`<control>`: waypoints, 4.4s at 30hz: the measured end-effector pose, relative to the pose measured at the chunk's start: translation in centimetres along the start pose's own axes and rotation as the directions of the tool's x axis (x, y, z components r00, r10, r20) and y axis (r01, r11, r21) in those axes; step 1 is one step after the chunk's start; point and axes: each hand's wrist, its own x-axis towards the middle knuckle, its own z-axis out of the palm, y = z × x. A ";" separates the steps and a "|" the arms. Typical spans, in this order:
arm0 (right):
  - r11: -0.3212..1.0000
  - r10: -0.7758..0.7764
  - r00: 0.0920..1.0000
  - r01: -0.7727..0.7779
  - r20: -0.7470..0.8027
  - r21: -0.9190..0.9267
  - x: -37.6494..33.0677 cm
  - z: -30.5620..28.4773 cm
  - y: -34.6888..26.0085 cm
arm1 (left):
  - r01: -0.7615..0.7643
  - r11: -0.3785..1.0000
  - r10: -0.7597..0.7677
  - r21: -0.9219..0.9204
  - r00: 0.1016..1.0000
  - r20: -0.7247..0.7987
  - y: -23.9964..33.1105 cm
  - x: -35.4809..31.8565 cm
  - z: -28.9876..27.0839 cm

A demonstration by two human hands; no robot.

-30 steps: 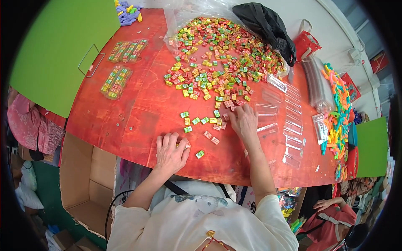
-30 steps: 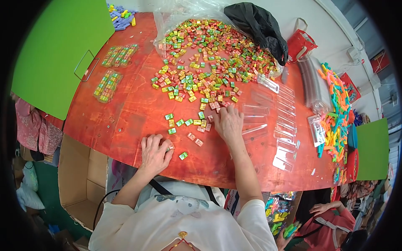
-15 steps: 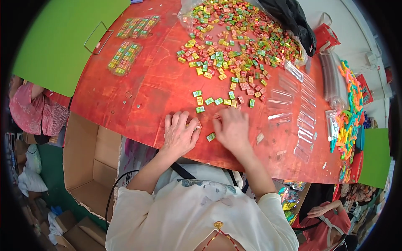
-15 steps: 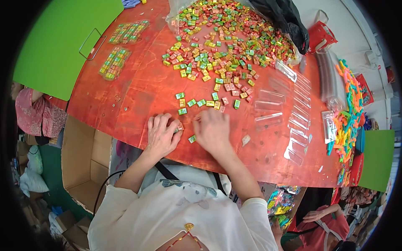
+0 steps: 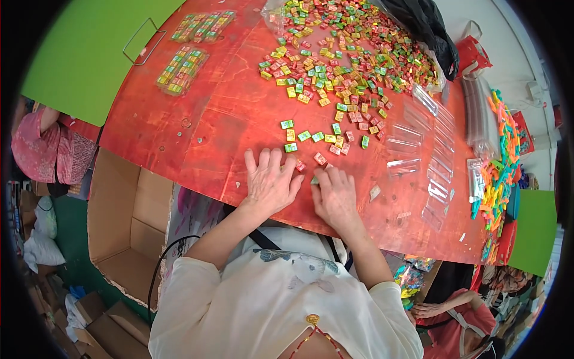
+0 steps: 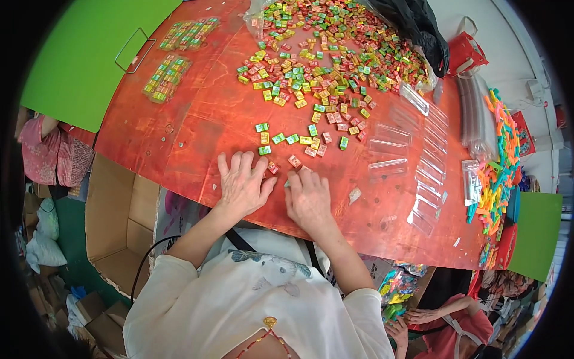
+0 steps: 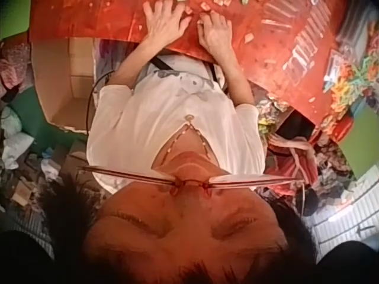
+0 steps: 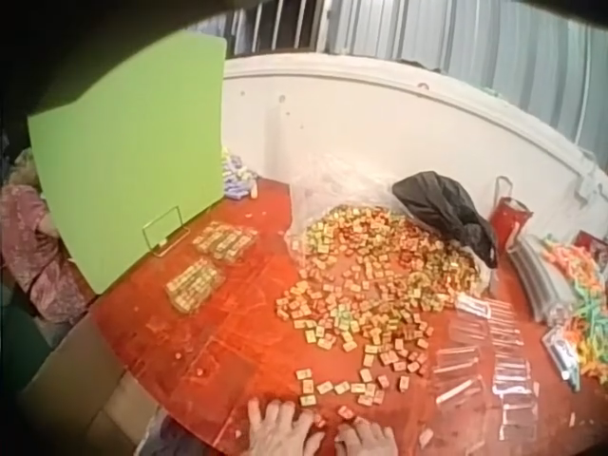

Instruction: Sort and organize small colorful toy blocks on a workbench.

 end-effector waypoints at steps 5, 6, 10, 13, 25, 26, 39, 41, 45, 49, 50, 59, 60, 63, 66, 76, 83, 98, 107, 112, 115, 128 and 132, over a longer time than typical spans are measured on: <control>1.000 -0.010 1.000 0.010 0.004 0.027 1.8 0.3 1.1 | -0.020 1.000 0.020 -0.006 0.999 0.032 0.5 0.6 0.7; 0.999 -0.022 1.000 0.022 -0.001 0.038 2.3 0.4 1.1 | -0.021 1.000 0.021 -0.009 1.000 0.020 0.6 0.6 0.6; 0.992 -0.048 0.996 0.038 0.082 0.117 3.0 -0.3 0.5 | -0.022 0.999 0.023 -0.028 0.999 0.024 -0.2 -0.2 0.1; 0.996 -0.009 1.000 0.008 0.008 0.090 1.4 -2.0 2.0 | 0.001 0.995 0.009 -0.099 0.994 0.105 -0.6 -1.2 -0.8; 0.942 0.216 0.972 -0.233 -0.093 -0.243 -2.1 -5.2 20.0 | 0.059 0.991 -0.024 -0.116 0.960 0.278 -2.5 -2.8 -3.0; 0.948 0.203 0.975 -0.218 -0.087 -0.232 -2.5 -4.8 20.1 | 0.063 0.993 -0.030 -0.101 0.952 0.305 -2.5 -2.8 -3.4; 0.996 0.062 0.996 -0.058 0.061 -0.073 -7.3 -2.0 3.1 | 0.030 0.994 0.008 -0.109 0.943 0.334 -2.8 -1.8 -1.8; 1.000 -0.003 0.996 0.004 0.085 -0.017 -6.2 -1.3 0.0 | 0.059 0.974 0.004 -0.220 0.961 0.277 -3.5 -2.0 -1.9; 0.997 -0.066 0.995 0.063 0.076 0.045 -3.8 0.4 -3.2 | 0.218 0.806 -0.139 -0.549 0.973 0.184 -5.6 -2.3 -3.5; 0.992 -0.119 0.991 0.116 0.055 0.057 -2.6 0.5 -4.2 | 0.175 0.942 -0.101 -0.288 0.961 0.257 -5.7 -2.8 -5.9; 0.993 -0.107 0.993 0.103 0.057 0.063 -2.5 0.3 -4.1 | 0.128 0.957 -0.075 -0.262 0.976 0.203 -5.6 -2.8 -5.9; 0.986 -0.154 0.987 0.150 0.052 0.073 3.2 -0.6 0.6 | 0.105 0.984 -0.054 -0.143 0.945 0.323 -3.5 -1.2 -4.4; 0.986 -0.129 0.987 0.116 0.101 0.120 3.9 -1.4 0.0 | 0.096 0.989 -0.052 -0.116 0.942 0.332 -3.3 -1.0 -4.3; 0.973 -0.224 0.970 0.216 0.097 0.084 4.6 -0.2 0.8 | 0.061 0.992 -0.023 -0.112 0.949 0.313 -3.1 -0.7 -3.7; 0.962 -0.261 0.962 0.252 0.074 0.109 5.1 0.3 1.0 | 0.056 0.992 -0.021 -0.113 0.957 0.290 -2.9 -0.5 -3.2; 0.968 -0.197 0.968 0.167 0.157 0.185 2.2 -2.8 1.2 | 0.041 0.975 0.013 -0.221 0.970 0.241 0.2 -1.4 -5.2; 0.978 -0.131 0.981 0.105 0.141 0.182 -0.1 -3.3 2.2 | -0.072 0.987 0.107 -0.145 0.961 0.254 2.5 -3.1 -3.3; 0.971 -0.046 0.999 0.049 -0.020 0.233 -1.8 -2.6 3.0 | -0.044 0.995 0.074 -0.089 0.929 0.363 0.8 -4.6 -1.6; 0.985 -0.114 0.993 0.115 -0.016 0.131 -1.7 -2.0 2.5 | -0.092 0.990 0.126 -0.108 0.923 0.363 0.3 -4.5 -1.6; 0.984 -0.159 0.987 0.161 -0.020 0.083 -2.6 -1.9 2.8 | -0.080 0.992 0.109 -0.097 0.933 0.342 0.5 -4.6 -1.4; 0.988 -0.116 0.993 0.116 -0.008 0.098 -2.4 -2.4 2.1 | -0.047 0.992 0.086 -0.117 0.929 0.359 0.5 -4.5 -1.6; 0.972 -0.175 0.983 0.162 0.062 0.168 -2.0 -2.9 -0.4 | 0.175 0.812 0.001 -0.557 0.954 0.301 -1.4 -4.4 -2.5; 0.960 -0.076 0.997 0.073 0.000 0.272 -1.6 -2.3 0.9 | 0.285 0.621 -0.094 -0.730 0.952 0.292 -2.1 -4.1 -2.8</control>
